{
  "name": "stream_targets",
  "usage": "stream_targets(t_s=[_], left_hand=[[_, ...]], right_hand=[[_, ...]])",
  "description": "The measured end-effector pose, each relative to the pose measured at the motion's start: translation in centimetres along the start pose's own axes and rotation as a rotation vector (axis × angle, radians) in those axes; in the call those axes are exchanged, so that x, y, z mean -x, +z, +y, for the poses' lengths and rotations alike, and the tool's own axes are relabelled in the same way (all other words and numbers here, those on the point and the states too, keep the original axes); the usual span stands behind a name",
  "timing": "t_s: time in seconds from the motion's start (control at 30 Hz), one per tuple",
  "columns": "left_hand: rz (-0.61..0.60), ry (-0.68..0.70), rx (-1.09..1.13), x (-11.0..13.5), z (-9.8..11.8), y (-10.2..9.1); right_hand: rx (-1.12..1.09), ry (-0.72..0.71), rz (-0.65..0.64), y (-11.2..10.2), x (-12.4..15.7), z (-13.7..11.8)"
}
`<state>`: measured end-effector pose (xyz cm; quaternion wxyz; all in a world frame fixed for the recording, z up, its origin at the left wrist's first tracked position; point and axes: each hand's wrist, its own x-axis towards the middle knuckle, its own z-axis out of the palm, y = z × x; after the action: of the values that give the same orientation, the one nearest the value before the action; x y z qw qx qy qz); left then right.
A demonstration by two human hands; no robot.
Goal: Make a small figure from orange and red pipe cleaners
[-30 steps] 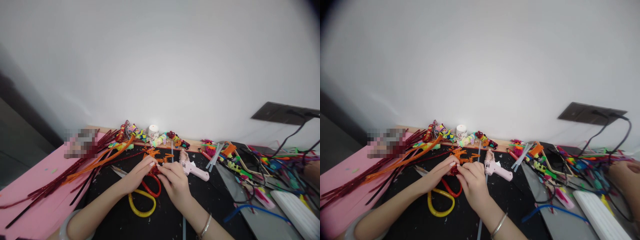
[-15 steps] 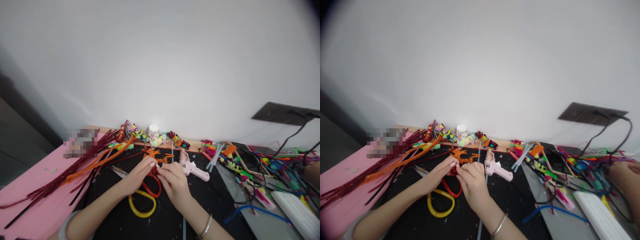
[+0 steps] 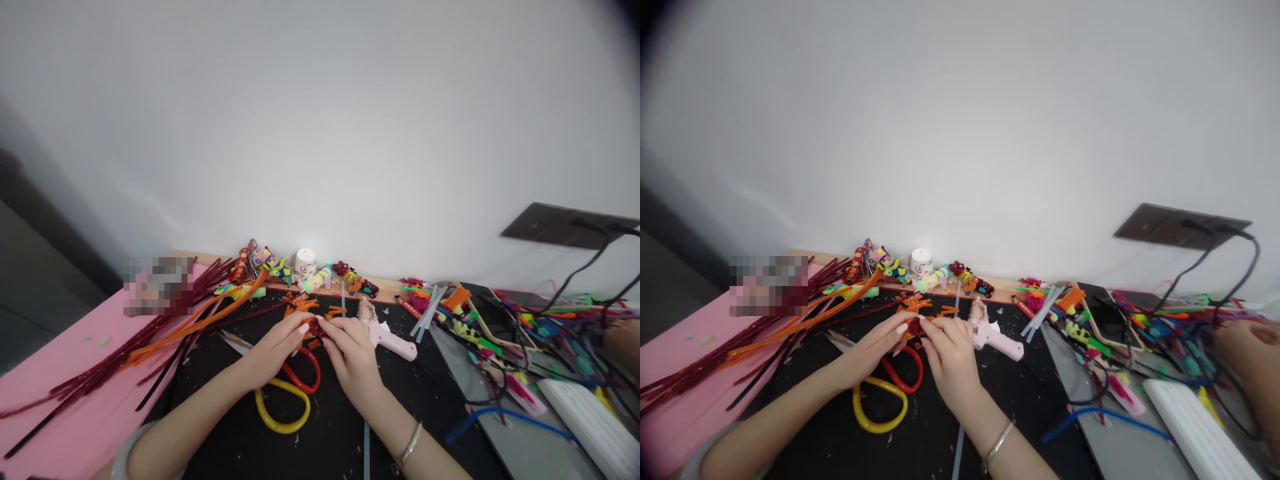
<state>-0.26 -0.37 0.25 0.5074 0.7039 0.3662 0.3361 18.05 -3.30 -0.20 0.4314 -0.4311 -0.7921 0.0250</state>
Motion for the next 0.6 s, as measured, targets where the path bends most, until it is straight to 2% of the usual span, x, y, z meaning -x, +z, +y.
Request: stream_targets(t_s=[0.13, 0.43, 0.6], left_hand=[[-0.004, 0.052, -0.096, 0.00, 0.01, -0.17], [-0.049, 0.122, -0.261, -0.31, -0.08, -0.11], [-0.027, 0.124, -0.289, -0.21, -0.10, 0.02]], right_hand=[[0.031, 0.012, 0.000, -0.20, -0.15, 0.24], [-0.027, 0.053, -0.099, -0.17, -0.14, 0.32], [-0.064, 0.071, -0.083, 0.02, -0.10, 0.44]])
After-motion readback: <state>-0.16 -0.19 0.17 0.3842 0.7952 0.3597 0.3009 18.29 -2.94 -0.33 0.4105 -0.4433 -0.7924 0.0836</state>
